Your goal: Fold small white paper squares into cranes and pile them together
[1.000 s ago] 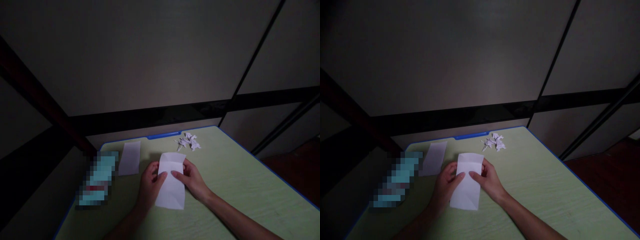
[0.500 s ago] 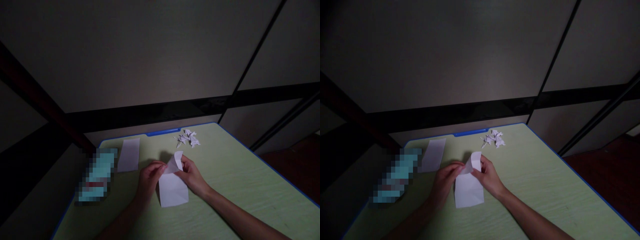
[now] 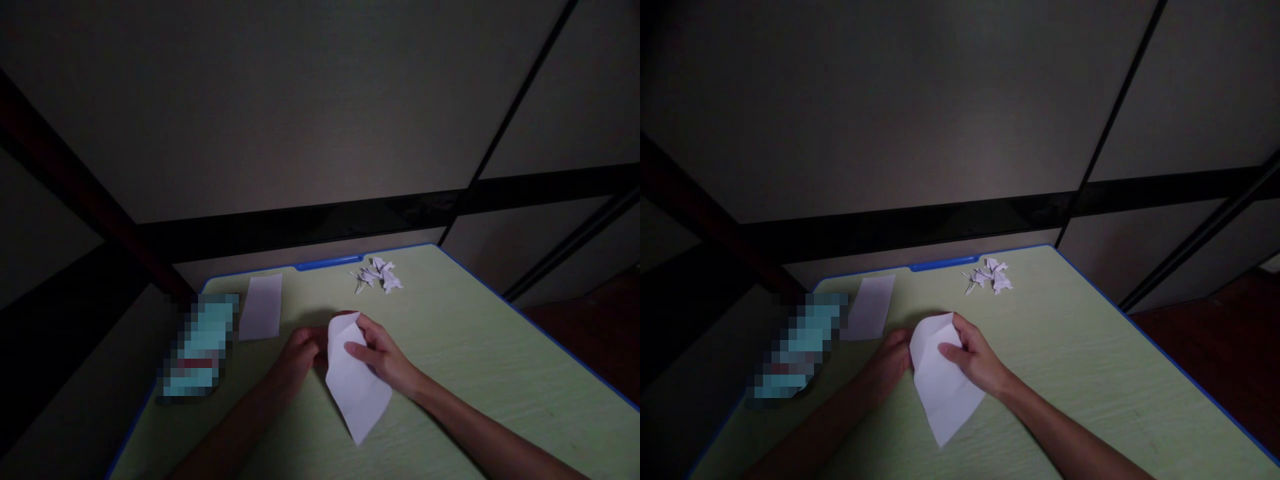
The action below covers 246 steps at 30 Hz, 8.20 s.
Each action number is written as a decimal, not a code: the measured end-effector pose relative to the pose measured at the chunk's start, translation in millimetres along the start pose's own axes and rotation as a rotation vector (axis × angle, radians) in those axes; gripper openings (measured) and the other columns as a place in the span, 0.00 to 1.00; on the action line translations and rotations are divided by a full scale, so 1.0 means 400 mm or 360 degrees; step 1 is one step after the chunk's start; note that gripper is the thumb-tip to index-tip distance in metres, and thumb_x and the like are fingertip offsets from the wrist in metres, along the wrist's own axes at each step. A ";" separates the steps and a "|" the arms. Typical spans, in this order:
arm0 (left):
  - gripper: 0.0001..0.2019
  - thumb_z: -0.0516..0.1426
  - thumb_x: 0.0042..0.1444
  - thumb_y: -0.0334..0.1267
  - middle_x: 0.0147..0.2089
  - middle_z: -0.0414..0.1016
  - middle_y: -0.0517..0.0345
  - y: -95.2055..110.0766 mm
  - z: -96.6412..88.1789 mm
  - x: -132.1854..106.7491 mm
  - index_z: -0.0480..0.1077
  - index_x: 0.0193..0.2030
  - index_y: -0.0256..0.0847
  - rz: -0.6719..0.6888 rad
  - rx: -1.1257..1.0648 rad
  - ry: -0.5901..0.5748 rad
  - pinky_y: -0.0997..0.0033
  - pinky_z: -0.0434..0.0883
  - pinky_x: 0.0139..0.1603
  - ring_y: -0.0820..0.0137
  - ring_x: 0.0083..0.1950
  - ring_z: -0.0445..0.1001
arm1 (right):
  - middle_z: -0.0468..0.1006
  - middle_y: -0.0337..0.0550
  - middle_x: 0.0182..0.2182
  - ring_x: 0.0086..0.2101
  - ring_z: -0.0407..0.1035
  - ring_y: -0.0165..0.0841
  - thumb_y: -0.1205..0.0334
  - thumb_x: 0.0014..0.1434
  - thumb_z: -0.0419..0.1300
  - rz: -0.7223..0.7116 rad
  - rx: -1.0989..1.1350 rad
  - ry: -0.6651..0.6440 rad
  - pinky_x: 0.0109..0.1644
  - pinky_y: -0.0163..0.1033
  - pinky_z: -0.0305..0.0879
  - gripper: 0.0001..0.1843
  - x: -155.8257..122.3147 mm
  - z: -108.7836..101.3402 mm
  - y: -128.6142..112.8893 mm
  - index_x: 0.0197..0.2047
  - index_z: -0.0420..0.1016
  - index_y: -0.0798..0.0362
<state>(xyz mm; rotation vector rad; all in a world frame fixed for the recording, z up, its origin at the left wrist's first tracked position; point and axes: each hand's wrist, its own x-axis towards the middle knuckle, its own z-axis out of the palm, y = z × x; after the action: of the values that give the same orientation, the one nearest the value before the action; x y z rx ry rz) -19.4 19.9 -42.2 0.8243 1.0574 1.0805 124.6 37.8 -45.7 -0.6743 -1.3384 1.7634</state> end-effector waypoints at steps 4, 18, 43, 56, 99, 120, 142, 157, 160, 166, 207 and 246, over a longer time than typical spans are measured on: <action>0.10 0.59 0.37 0.41 0.15 0.66 0.62 0.010 0.007 -0.006 0.70 0.18 0.34 -0.0033 0.0069 -0.0119 0.80 0.57 0.19 0.78 0.17 0.61 | 0.67 0.35 0.24 0.22 0.61 0.25 0.62 0.44 0.60 -0.0024 -0.0018 -0.0003 0.23 0.28 0.56 0.20 -0.002 0.004 -0.008 0.43 0.63 0.53; 0.10 0.63 0.30 0.39 0.14 0.67 0.62 -0.010 0.021 -0.008 0.69 0.18 0.36 -0.0158 -0.0212 0.0057 0.76 0.61 0.21 0.75 0.18 0.65 | 0.67 0.33 0.19 0.19 0.59 0.23 0.62 0.43 0.60 -0.0093 -0.0234 0.0277 0.21 0.28 0.54 0.07 0.010 0.004 0.004 0.27 0.67 0.56; 0.10 0.55 0.41 0.40 0.16 0.58 0.65 -0.015 0.043 -0.018 0.63 0.19 0.34 0.0195 0.0420 0.0183 0.79 0.53 0.20 0.78 0.20 0.56 | 0.61 0.32 0.16 0.17 0.53 0.21 0.52 0.44 0.58 -0.0070 -0.0033 0.0251 0.19 0.27 0.48 0.16 0.022 -0.016 0.009 0.22 0.62 0.57; 0.08 0.52 0.41 0.36 0.16 0.58 0.64 -0.007 0.038 -0.015 0.64 0.17 0.34 0.0439 0.0779 0.0221 0.79 0.53 0.20 0.77 0.20 0.56 | 0.66 0.33 0.20 0.20 0.57 0.22 0.65 0.37 0.63 -0.0020 -0.0084 -0.0015 0.22 0.27 0.49 0.11 0.022 -0.028 -0.005 0.26 0.66 0.57; 0.11 0.56 0.38 0.38 0.15 0.58 0.67 -0.009 0.026 -0.007 0.60 0.15 0.35 0.0301 0.0431 0.0114 0.82 0.53 0.18 0.80 0.18 0.56 | 0.65 0.34 0.18 0.18 0.57 0.22 0.59 0.42 0.61 0.0056 -0.0155 -0.0006 0.20 0.28 0.52 0.12 0.021 -0.024 -0.005 0.25 0.66 0.59; 0.14 0.55 0.40 0.46 0.17 0.61 0.64 -0.020 0.019 -0.023 0.66 0.22 0.33 0.0248 0.0554 0.0091 0.79 0.54 0.18 0.77 0.19 0.57 | 0.62 0.33 0.17 0.20 0.56 0.25 0.68 0.41 0.59 -0.0136 -0.0549 0.0319 0.22 0.29 0.52 0.06 0.020 0.001 0.006 0.22 0.64 0.55; 0.13 0.56 0.34 0.33 0.26 0.73 0.57 -0.008 0.002 -0.011 0.72 0.31 0.33 0.0053 0.0115 0.0167 0.77 0.59 0.25 0.73 0.25 0.64 | 0.66 0.42 0.31 0.33 0.62 0.32 0.72 0.45 0.57 -0.0476 -0.0480 0.0208 0.32 0.35 0.57 0.10 0.008 -0.016 -0.003 0.27 0.76 0.49; 0.12 0.54 0.38 0.41 0.14 0.57 0.65 0.000 0.007 0.001 0.63 0.15 0.34 0.0086 0.0336 0.0084 0.77 0.50 0.19 0.78 0.18 0.54 | 0.66 0.41 0.29 0.31 0.62 0.30 0.77 0.45 0.53 -0.0568 -0.0518 0.0131 0.31 0.33 0.57 0.14 0.006 -0.016 -0.005 0.20 0.74 0.52; 0.14 0.54 0.40 0.43 0.14 0.53 0.66 -0.011 -0.001 0.005 0.61 0.15 0.34 0.0157 0.0492 0.0043 0.78 0.48 0.19 0.79 0.19 0.52 | 0.67 0.41 0.29 0.31 0.63 0.30 0.78 0.44 0.53 -0.0557 -0.0511 0.0127 0.31 0.33 0.58 0.13 0.005 -0.015 -0.007 0.20 0.74 0.52; 0.14 0.52 0.43 0.44 0.16 0.54 0.66 -0.019 -0.008 -0.001 0.64 0.19 0.33 0.0156 0.0598 -0.0126 0.79 0.50 0.19 0.79 0.19 0.52 | 0.72 0.40 0.26 0.28 0.65 0.29 0.75 0.42 0.57 -0.0375 -0.0263 0.0288 0.29 0.32 0.59 0.09 0.014 -0.015 -0.009 0.26 0.74 0.52; 0.19 0.49 0.45 0.48 0.15 0.46 0.67 -0.026 0.012 0.005 0.51 0.13 0.39 0.0344 0.0740 -0.0051 0.77 0.46 0.19 0.79 0.19 0.47 | 0.67 0.40 0.26 0.29 0.63 0.30 0.74 0.42 0.59 -0.0706 -0.0732 0.0522 0.29 0.34 0.57 0.07 0.007 -0.008 -0.005 0.20 0.71 0.53; 0.11 0.50 0.48 0.38 0.15 0.58 0.65 -0.026 0.030 -0.026 0.64 0.18 0.36 0.0703 0.1236 0.0419 0.79 0.53 0.20 0.77 0.20 0.57 | 0.66 0.32 0.23 0.24 0.60 0.26 0.79 0.32 0.59 -0.0072 -0.0215 0.0245 0.25 0.29 0.55 0.21 0.013 0.005 -0.010 0.31 0.64 0.53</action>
<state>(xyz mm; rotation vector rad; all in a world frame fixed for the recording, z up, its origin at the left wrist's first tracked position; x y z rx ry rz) -6.1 6.8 -45.3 1.6230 1.6033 1.1652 121.4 41.7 -40.9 -0.8309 -1.3643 1.5625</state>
